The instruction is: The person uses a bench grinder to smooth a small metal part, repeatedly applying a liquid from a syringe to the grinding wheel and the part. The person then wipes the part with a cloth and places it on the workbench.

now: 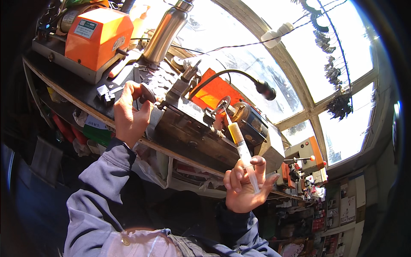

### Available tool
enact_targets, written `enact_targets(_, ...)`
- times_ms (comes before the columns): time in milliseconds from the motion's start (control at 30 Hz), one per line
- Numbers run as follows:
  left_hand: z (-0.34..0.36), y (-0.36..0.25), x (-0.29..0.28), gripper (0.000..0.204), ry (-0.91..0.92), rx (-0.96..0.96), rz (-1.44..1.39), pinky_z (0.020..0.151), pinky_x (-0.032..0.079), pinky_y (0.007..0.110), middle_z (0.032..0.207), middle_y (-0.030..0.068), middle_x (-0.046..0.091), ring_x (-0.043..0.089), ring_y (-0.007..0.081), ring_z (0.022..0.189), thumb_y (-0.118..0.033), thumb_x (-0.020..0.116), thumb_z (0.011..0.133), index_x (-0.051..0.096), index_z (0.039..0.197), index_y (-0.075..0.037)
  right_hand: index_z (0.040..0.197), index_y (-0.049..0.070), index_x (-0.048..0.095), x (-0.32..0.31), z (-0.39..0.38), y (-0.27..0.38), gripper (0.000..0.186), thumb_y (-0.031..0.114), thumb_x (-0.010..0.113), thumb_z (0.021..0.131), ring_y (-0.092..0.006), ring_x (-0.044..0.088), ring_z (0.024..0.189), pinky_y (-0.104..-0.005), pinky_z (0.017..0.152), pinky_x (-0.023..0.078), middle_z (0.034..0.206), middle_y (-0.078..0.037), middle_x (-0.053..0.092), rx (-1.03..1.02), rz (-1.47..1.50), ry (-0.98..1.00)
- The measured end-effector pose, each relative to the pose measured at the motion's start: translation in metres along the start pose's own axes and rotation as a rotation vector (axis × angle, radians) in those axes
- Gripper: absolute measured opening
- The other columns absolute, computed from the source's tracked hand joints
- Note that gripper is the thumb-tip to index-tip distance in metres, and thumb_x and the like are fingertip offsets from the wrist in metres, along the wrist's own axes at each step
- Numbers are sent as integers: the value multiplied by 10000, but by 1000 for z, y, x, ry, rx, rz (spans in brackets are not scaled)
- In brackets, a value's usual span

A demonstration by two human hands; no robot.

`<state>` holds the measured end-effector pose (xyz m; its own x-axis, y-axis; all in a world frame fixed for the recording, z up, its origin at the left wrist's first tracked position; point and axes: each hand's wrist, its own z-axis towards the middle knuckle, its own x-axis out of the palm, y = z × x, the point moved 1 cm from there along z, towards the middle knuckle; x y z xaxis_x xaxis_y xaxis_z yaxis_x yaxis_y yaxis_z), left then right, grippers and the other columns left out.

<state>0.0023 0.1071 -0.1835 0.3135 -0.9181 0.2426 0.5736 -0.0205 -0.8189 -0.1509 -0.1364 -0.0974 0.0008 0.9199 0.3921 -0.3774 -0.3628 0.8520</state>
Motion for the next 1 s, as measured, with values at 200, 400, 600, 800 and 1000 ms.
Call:
enact_targets(200, 0, -1, 0, 154, -2, -14, 7, 766, 497, 291, 839, 64, 656, 584, 131, 794, 63, 596, 804, 562, 932, -17, 1186, 114, 535, 0, 0, 0, 712, 746, 270, 992, -106, 361, 457, -285, 471, 369, 703, -95, 529, 11, -10, -6)
enact_targets(400, 0, 0, -1, 158, 0, 2, 12, 756, 506, 302, 839, 71, 662, 594, 140, 795, 53, 605, 803, 567, 940, -16, 1176, 117, 535, 1, 0, -1, 714, 754, 275, 986, -102, 359, 459, -283, 468, 367, 701, -94, 530, 12, -25, -25)
enact_targets(600, 0, 2, 0, 166, -9, 2, 48, 752, 505, 303, 835, 72, 660, 609, 147, 806, 52, 616, 794, 567, 935, -20, 1168, 121, 546, 0, 0, -2, 698, 742, 282, 992, -95, 338, 435, -272, 438, 347, 672, -80, 508, 3, -28, -5)
enact_targets(800, -1, 2, -1, 178, 2, 9, 20, 761, 503, 311, 834, 74, 656, 607, 151, 805, 57, 619, 789, 567, 939, -22, 1165, 106, 532, -2, 0, -4, 718, 757, 290, 981, -97, 369, 430, -268, 417, 357, 630, -85, 502, 9, -15, -33)
enact_targets(1000, -1, 3, -1, 177, -3, -6, 30, 770, 492, 293, 835, 65, 654, 575, 136, 789, 57, 613, 790, 559, 940, -20, 1176, 100, 522, -2, -3, -2, 677, 727, 354, 984, -99, 398, 444, -268, 435, 383, 681, -97, 536, -21, -4, -10)
